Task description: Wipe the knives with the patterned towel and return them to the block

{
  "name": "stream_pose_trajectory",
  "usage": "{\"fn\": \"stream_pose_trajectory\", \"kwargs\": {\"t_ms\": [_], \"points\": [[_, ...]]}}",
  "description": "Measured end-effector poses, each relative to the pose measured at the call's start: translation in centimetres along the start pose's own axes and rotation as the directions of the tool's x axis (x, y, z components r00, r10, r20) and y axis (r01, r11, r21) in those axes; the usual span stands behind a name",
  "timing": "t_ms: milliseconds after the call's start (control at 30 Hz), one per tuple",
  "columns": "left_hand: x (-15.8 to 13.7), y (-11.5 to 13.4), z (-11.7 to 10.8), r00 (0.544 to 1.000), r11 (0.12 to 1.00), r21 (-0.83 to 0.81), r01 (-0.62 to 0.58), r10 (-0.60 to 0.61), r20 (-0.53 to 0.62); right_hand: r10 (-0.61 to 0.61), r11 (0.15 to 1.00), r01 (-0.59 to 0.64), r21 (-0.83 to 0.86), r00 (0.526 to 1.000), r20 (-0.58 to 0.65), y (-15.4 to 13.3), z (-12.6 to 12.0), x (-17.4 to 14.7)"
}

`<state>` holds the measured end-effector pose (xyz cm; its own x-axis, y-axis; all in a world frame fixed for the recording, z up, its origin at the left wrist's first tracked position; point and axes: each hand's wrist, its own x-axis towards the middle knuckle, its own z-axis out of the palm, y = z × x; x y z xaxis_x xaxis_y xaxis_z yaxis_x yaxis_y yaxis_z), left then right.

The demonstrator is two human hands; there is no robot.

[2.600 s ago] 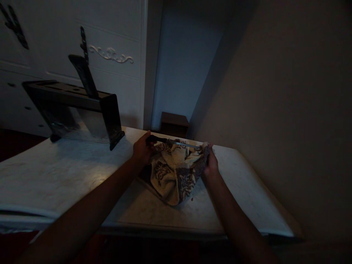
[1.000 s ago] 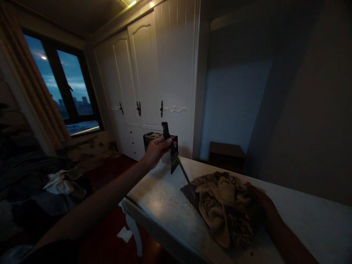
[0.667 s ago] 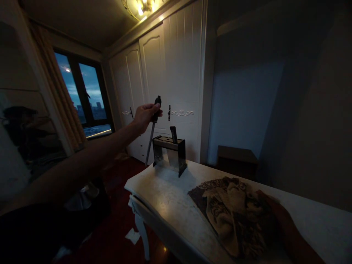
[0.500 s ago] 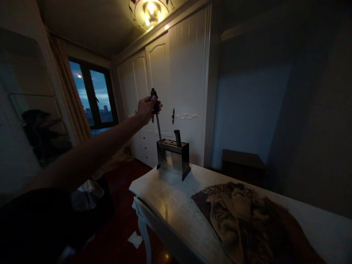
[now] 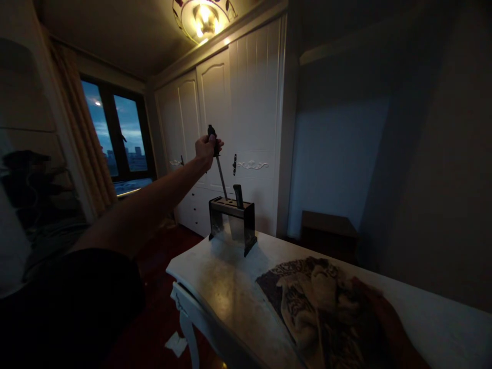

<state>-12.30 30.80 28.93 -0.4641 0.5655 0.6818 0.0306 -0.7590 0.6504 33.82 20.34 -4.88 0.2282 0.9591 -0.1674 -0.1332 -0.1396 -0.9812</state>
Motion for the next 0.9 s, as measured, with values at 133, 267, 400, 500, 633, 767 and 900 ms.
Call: {"fn": "stream_pose_trajectory", "kwargs": {"t_ms": [133,267,400,500,633,767,900], "points": [[0.4,-1.4,0.1,0.999,0.999,0.03,0.015,-0.013,-0.05,0.085,0.995,-0.087,-0.047,0.996,-0.032,-0.9,0.3,-0.6],[0.8,-2.5,0.0,0.994,0.998,0.059,0.019,-0.013,-0.106,0.016,0.999,-0.018,-0.036,0.999,-0.037,-1.2,0.4,-0.4],[1.2,-3.3,0.3,0.991,0.998,0.052,0.024,-0.017,-0.136,-0.059,0.998,0.057,-0.04,0.996,-0.061,-0.5,0.0,0.7],[1.3,-3.6,0.7,0.989,0.998,0.057,0.033,-0.025,-0.149,0.004,0.999,-0.006,-0.044,0.999,-0.033,-0.1,-0.3,1.3],[1.3,-4.0,1.1,0.991,0.997,0.072,0.027,-0.017,-0.136,0.041,0.998,-0.043,-0.052,0.999,-0.033,-0.1,-0.4,1.5],[1.0,-4.3,1.2,0.993,0.997,0.067,0.023,-0.015,-0.118,0.046,0.998,-0.045,-0.033,0.999,0.016,-0.1,-0.2,1.3],[0.7,-4.4,1.3,0.996,0.997,0.069,0.017,-0.011,-0.092,0.012,0.999,-0.011,-0.034,1.0,0.021,0.0,-0.3,1.2]]}}
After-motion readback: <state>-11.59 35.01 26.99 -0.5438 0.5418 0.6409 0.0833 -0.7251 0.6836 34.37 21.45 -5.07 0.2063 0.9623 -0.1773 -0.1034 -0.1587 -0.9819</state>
